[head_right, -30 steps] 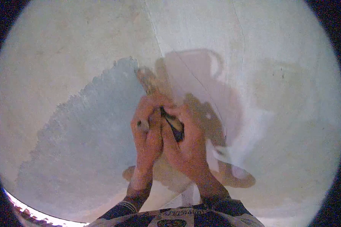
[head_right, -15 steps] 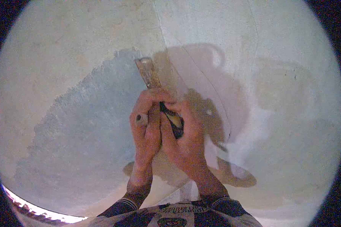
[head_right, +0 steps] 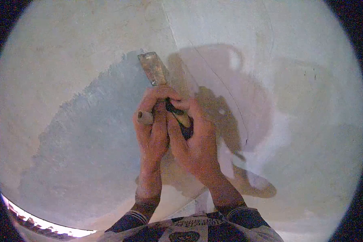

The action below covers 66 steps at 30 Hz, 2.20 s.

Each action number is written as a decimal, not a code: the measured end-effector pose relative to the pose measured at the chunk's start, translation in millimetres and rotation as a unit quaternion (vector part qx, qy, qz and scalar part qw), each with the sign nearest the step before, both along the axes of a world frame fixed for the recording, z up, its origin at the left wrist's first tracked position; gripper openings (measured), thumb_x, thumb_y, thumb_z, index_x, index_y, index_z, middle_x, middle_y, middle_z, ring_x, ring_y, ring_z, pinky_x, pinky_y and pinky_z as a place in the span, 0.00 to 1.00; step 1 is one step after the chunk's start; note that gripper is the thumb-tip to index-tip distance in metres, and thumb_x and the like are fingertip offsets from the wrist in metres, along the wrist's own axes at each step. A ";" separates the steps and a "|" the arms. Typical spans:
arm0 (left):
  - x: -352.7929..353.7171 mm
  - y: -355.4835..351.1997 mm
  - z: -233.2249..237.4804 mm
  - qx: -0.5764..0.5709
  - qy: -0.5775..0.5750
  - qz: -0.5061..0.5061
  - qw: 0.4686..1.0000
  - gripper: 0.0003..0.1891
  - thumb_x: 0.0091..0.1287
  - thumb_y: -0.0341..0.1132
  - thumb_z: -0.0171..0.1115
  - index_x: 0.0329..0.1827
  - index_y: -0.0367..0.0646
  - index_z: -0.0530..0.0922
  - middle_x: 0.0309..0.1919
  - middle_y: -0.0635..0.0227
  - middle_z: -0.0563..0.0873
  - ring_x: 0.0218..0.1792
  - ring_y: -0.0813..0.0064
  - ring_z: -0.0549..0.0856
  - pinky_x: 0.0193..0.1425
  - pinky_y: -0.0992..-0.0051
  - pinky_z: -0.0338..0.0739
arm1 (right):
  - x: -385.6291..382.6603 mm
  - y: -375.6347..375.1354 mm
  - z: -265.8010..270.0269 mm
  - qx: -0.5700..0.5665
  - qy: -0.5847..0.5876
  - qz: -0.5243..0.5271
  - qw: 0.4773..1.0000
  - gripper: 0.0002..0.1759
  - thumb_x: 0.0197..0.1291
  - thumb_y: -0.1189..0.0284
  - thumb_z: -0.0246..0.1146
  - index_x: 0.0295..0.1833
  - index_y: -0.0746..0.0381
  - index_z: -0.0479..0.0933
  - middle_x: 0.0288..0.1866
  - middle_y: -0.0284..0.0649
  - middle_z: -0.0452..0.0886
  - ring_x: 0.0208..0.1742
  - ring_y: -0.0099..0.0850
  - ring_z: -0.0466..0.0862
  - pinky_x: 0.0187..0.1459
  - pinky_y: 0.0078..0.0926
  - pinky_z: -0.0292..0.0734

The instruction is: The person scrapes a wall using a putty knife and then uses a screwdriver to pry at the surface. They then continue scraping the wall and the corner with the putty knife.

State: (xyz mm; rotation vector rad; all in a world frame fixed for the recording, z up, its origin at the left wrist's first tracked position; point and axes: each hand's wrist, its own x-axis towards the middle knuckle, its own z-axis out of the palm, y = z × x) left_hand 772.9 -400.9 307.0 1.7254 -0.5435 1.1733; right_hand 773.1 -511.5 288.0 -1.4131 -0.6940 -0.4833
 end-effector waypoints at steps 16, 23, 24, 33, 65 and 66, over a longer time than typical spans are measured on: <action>10.0 -4.5 -11.2 0.026 -0.003 0.016 1.000 0.17 0.57 0.18 0.52 0.48 0.37 0.81 0.37 0.57 0.83 0.37 0.59 0.83 0.43 0.70 0.76 | 9.0 -12.7 -6.2 0.003 0.006 0.023 1.000 0.15 0.70 0.66 0.64 0.55 0.64 0.74 0.48 0.47 0.82 0.48 0.30 0.82 0.52 0.32 0.77; 3.4 -14.3 -7.8 0.044 -0.025 0.023 0.998 0.21 0.54 0.16 0.54 0.51 0.39 0.82 0.36 0.58 0.83 0.34 0.60 0.81 0.41 0.69 0.75 | 2.2 -23.0 -3.2 0.008 0.067 0.044 0.997 0.16 0.71 0.64 0.63 0.53 0.64 0.75 0.44 0.44 0.82 0.47 0.29 0.82 0.51 0.32 0.76; 3.3 -16.1 -3.6 0.041 -0.025 0.020 0.999 0.21 0.54 0.16 0.54 0.51 0.39 0.82 0.36 0.59 0.83 0.34 0.60 0.81 0.41 0.69 0.75 | 2.4 -23.1 0.7 0.020 0.096 0.059 0.993 0.15 0.71 0.64 0.63 0.53 0.65 0.75 0.43 0.44 0.82 0.46 0.29 0.82 0.51 0.32 0.76; 4.0 -9.4 -2.4 0.034 -0.025 0.017 0.999 0.22 0.55 0.17 0.53 0.52 0.40 0.82 0.35 0.58 0.82 0.36 0.61 0.82 0.43 0.68 0.77 | 8.6 -3.2 -9.8 0.051 -0.026 -0.002 0.998 0.07 0.70 0.74 0.60 0.50 0.62 0.74 0.43 0.34 0.80 0.41 0.17 0.74 0.41 0.19 0.71; -8.9 -56.6 6.5 0.014 0.005 0.026 1.000 0.26 0.53 0.18 0.58 0.58 0.44 0.82 0.35 0.60 0.82 0.35 0.65 0.82 0.41 0.72 0.77 | -3.2 -57.6 -0.9 0.057 0.064 0.093 0.992 0.12 0.71 0.67 0.61 0.53 0.63 0.74 0.47 0.42 0.81 0.50 0.28 0.79 0.53 0.29 0.75; -4.9 -55.6 6.3 0.012 0.000 0.028 1.000 0.26 0.53 0.18 0.58 0.58 0.44 0.82 0.35 0.60 0.82 0.34 0.65 0.82 0.41 0.72 0.77 | -2.1 -56.7 -3.1 0.058 0.040 0.091 0.993 0.12 0.72 0.67 0.61 0.53 0.63 0.74 0.47 0.42 0.81 0.49 0.27 0.79 0.52 0.29 0.75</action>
